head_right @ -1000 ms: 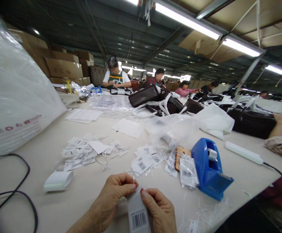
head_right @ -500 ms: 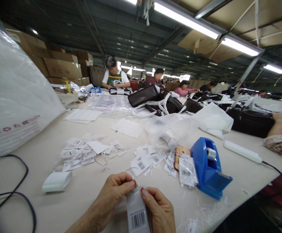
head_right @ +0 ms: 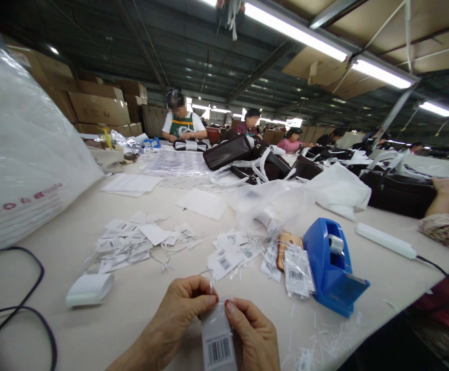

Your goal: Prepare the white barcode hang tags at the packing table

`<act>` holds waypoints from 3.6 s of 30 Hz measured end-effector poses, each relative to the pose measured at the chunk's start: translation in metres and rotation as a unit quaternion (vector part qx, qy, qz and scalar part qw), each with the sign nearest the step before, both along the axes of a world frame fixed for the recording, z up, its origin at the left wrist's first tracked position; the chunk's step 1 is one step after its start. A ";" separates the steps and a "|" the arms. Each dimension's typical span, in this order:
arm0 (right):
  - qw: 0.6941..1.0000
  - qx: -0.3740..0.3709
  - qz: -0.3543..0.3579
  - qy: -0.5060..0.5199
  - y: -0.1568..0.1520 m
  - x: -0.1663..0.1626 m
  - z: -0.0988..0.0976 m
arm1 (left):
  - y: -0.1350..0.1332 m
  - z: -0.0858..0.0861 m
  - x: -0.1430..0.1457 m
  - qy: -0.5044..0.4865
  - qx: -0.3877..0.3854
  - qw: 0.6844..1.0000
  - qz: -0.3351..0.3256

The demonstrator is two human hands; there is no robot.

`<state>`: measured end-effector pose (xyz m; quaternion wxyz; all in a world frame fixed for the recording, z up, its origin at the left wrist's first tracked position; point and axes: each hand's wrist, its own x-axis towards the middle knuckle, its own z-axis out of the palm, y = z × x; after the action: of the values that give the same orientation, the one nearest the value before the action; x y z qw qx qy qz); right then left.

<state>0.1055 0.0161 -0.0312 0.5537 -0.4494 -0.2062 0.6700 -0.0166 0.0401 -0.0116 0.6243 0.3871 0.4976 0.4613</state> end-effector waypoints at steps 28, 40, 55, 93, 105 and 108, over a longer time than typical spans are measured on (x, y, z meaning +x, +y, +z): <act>0.992 0.035 -0.038 -0.119 0.004 0.014 -0.014 | -0.007 0.003 0.000 0.039 -0.072 0.996 -0.042; 0.991 0.042 -0.034 -0.124 0.005 0.016 -0.021 | -0.004 0.001 -0.001 -0.065 -0.082 0.994 -0.015; 0.985 0.061 -0.039 -0.154 0.004 0.018 -0.023 | -0.004 0.003 0.001 -0.080 -0.064 0.995 0.024; 0.985 0.075 -0.013 -0.157 0.005 0.014 0.003 | -0.013 0.006 0.013 -0.212 -0.123 0.969 -0.043; 0.819 0.379 0.123 -0.413 0.001 0.061 0.020 | -0.013 0.004 0.007 -0.269 -0.183 0.930 -0.173; 0.785 0.402 0.168 -0.441 0.002 0.065 0.029 | -0.015 0.005 0.007 -0.284 -0.191 0.921 -0.188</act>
<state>0.1708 0.0178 -0.0020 0.4120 -0.3909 -0.7505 0.3381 -0.0092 0.0248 -0.0071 0.8765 0.1999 0.2963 0.3225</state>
